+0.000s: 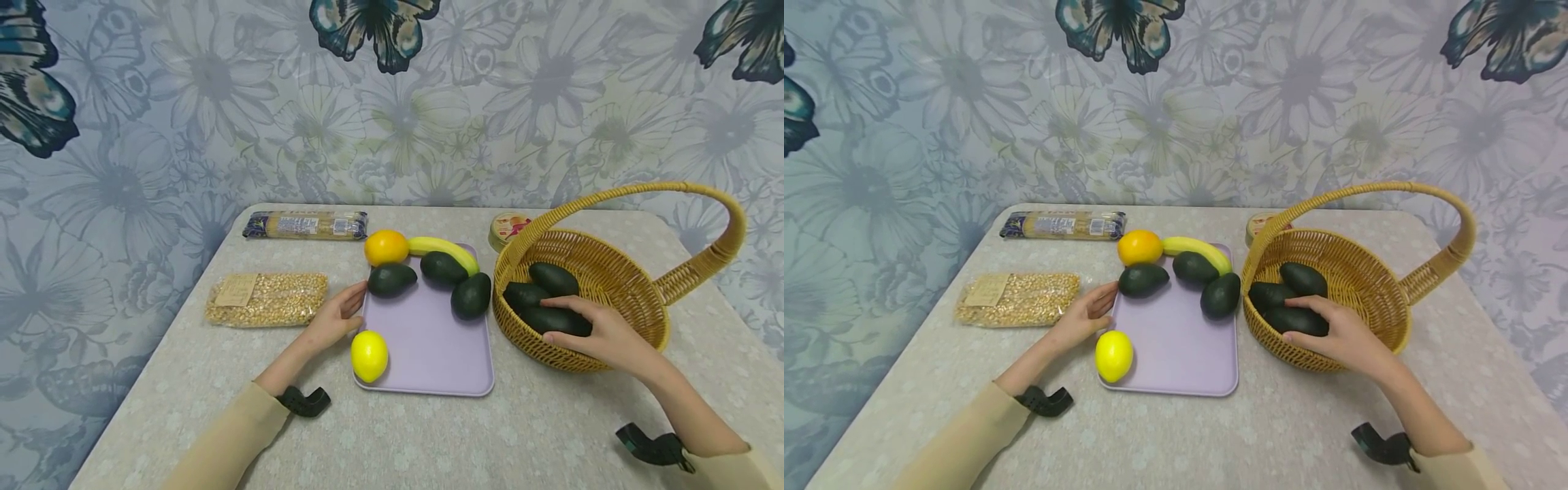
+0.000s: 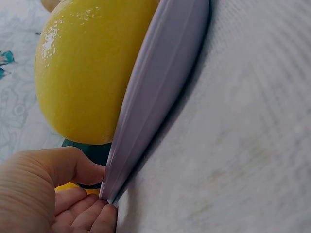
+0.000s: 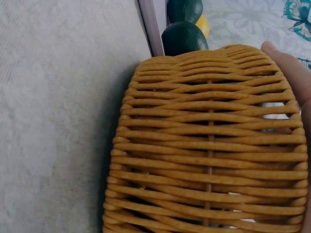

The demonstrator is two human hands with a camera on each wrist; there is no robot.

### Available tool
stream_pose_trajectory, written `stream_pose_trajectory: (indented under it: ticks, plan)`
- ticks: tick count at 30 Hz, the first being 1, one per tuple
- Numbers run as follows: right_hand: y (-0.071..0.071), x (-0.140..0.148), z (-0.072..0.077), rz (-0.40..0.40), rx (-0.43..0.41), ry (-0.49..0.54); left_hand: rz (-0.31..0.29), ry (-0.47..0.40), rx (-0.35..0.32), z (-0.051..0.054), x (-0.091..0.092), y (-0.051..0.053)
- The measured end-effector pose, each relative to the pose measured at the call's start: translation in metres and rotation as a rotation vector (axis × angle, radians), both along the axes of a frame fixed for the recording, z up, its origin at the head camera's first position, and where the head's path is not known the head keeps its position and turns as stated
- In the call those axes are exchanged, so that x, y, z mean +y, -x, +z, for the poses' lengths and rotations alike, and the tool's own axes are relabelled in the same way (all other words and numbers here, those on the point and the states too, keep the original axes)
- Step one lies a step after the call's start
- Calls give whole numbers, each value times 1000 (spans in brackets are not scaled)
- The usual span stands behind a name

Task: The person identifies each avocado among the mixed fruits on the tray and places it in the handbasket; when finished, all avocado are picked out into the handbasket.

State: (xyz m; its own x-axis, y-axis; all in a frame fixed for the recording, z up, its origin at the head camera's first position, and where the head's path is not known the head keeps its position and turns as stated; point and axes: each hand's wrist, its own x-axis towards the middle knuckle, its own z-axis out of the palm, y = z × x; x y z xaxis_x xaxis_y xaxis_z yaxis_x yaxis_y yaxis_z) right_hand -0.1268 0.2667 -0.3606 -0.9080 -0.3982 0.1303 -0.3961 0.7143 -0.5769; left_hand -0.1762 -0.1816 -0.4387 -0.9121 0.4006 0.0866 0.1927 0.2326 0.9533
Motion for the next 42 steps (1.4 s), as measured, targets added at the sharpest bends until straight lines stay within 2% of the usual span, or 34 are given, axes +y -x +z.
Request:
stream_pose_trajectory:
  ticks: [9, 14, 17, 21, 24, 27, 30, 34, 42]
  plan:
    - [-4, -7, 8, -33, -19, -13, -1, -11, -11, -1, 0, 1]
    - [-6, -14, 14, -37, 55, 2, 0, -4, -9, -1, 0, 2]
    - [-11, -26, 20, -27, 100, 132, -4, -12, -5, -1, -1, 1]
    - [-16, -54, 24, 38, 100, 399, -9, -19, -4, 0, -1, 1]
    - [-15, -82, 15, 57, 73, 511, -7, -22, -9, 1, 0, 1]
    - [-12, -107, -1, 6, 6, 523, -8, -29, -8, 1, 1, 0]
    - [-5, -126, -17, -66, -56, 486, -8, -36, -7, -1, 1, 0]
    - [7, -138, -34, -127, -62, 431, -11, -38, -17, -3, 2, 0]
    - [20, -143, -46, -174, -52, 352, -2, -31, -19, 0, 1, 0]
